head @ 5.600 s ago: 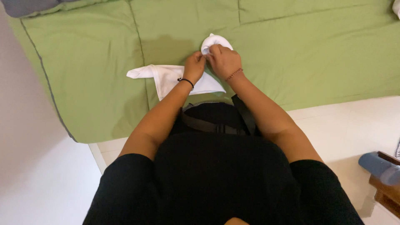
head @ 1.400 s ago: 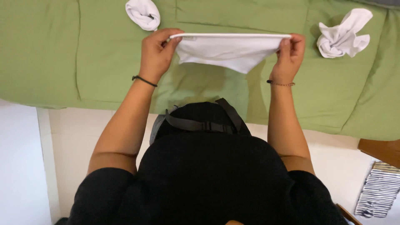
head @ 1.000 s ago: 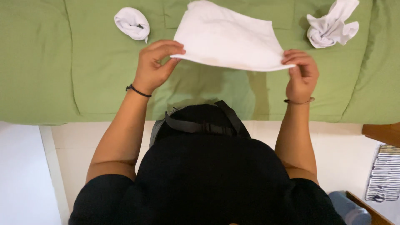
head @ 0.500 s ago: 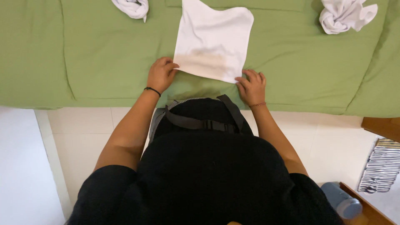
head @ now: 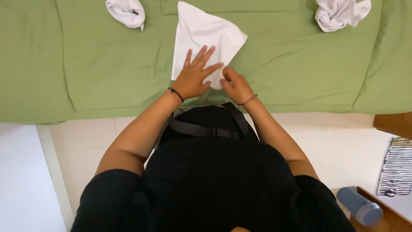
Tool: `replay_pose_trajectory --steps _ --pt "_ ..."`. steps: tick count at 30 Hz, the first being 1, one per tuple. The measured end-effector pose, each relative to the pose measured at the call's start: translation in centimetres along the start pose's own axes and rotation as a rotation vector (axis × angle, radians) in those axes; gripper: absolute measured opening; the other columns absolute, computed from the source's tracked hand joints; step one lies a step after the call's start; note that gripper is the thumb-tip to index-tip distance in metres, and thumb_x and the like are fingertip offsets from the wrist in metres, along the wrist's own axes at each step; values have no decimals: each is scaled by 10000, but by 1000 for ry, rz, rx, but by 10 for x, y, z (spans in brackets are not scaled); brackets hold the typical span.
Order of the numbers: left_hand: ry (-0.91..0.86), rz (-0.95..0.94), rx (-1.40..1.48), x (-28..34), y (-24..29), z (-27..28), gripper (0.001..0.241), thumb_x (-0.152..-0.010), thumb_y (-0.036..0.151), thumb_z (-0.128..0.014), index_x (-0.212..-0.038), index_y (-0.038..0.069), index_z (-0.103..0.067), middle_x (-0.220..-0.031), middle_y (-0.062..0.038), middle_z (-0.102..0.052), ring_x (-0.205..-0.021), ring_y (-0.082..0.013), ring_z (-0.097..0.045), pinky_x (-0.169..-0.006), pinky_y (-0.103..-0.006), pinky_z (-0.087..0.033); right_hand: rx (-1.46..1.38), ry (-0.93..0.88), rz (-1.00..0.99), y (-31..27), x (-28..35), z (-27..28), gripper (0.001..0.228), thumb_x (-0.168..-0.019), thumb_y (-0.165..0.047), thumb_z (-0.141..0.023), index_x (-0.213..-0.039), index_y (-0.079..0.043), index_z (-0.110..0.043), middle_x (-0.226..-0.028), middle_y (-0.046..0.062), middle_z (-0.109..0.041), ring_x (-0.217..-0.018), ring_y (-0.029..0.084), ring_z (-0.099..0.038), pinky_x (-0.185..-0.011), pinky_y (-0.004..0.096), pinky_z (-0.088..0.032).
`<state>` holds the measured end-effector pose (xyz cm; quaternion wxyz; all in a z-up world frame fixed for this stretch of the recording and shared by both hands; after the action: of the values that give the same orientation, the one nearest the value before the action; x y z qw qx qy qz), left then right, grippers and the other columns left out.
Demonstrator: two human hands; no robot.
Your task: The person folds several white towels on a green bedsheet. They fold each towel into a compact shape, sometimes rolling it into a circular form, and place the finished items on the bed.
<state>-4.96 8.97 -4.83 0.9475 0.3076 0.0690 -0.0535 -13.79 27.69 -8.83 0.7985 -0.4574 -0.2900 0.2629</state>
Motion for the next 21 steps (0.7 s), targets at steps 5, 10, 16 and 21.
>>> replay_pose_trajectory --steps 5,10,16,21 --pt "-119 -129 171 -34 30 42 155 -743 166 -784 -853 118 -686 -1316 -63 -642 -1432 -285 -456 -1204 -689 -21 -60 -132 267 -64 19 40 115 -960 -97 -646 -1040 -17 -625 -909 90 -678 -826 185 -634 -782 306 -521" --pt "-252 -164 235 -30 26 62 159 -789 232 -797 -745 137 -677 -990 -33 -750 -1212 -216 -669 -1252 -679 -56 23 -138 356 -111 47 109 95 -920 -66 -662 -1005 -27 -681 -877 62 -690 -791 153 -640 -743 282 -520" --pt "-548 38 289 -32 40 76 326 -801 332 -781 -1074 177 -693 -945 -56 -745 -989 -280 -689 -1246 -637 -68 -33 -63 319 -108 56 144 70 -900 -48 -670 -967 -34 -684 -929 48 -703 -832 147 -639 -753 273 -511" --pt "-137 -121 523 -47 87 68 412 -830 313 -805 -1132 71 -664 -1042 -91 -743 -954 -276 -713 -936 -498 -413 -5 -35 420 -133 43 98 125 -904 -39 -729 -1020 -32 -683 -965 61 -701 -882 158 -652 -821 287 -523"
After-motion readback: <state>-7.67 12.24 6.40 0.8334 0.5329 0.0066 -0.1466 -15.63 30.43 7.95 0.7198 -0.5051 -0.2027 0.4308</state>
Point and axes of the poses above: each hand's wrist, its own x-axis away from the middle knuckle, its own z-axis out of the back of the hand, y = z × x, the point moved 3 cm from there along -x, towards the middle knuckle
